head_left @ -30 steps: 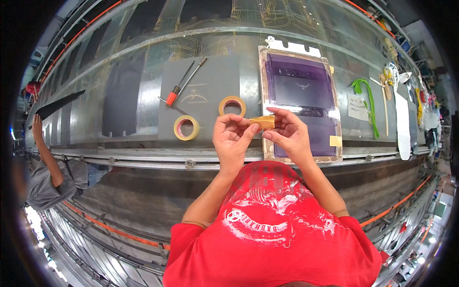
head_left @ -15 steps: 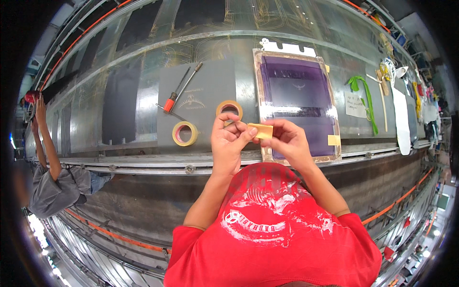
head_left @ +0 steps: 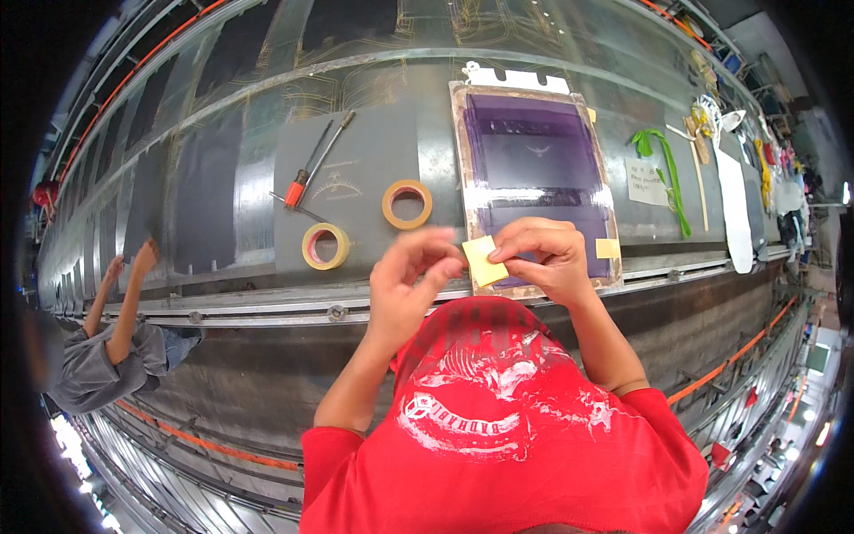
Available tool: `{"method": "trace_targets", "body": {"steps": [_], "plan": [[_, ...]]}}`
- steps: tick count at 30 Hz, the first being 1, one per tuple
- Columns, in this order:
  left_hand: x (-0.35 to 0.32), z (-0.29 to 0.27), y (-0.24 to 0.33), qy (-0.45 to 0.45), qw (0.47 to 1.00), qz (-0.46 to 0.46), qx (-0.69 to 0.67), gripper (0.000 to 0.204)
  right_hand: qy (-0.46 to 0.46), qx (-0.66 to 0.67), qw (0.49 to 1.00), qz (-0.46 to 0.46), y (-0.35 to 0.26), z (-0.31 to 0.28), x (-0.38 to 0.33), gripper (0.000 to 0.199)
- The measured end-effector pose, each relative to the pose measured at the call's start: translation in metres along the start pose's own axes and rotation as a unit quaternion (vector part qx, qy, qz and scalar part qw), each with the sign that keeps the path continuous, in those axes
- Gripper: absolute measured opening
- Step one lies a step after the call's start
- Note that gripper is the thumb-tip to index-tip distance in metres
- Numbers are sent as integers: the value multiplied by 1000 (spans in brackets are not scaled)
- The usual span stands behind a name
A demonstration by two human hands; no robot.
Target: The person aligns a white paper template on a metal workbench and places a purple screen frame over it. They then use masking tape to secure the frame to the template by applying strips to the corners and edges. The person lifts the frame to check alignment and continues taping it down.
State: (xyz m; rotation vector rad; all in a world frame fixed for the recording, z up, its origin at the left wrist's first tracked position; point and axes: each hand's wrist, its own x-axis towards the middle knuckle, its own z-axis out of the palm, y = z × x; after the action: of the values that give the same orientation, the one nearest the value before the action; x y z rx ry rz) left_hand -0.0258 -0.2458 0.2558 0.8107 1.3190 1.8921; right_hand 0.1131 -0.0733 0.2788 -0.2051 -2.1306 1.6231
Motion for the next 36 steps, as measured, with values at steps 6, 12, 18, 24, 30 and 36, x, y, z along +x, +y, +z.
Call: {"method": "trace_targets", "body": {"steps": [6,12,18,24,30,36], "plan": [[4,1,15,-48,964,185,185,28,2,-23,1000,-15,-12,2,-1,18],[6,1,23,-82,962,184,182,25,-13,-29,1000,-3,-19,-3,-3,18],[1,5,5,-30,991,111,66,18,43,44,997,43,-12,6,-9,14],[-3,13,3,9,990,-26,-139,15,64,121,988,65,-9,16,-13,12],[-7,13,0,4,989,-32,-142,14,93,137,981,101,-13,20,-14,10],[-1,17,-1,49,993,-9,-106,13,111,154,974,127,-17,26,-16,9]]}}
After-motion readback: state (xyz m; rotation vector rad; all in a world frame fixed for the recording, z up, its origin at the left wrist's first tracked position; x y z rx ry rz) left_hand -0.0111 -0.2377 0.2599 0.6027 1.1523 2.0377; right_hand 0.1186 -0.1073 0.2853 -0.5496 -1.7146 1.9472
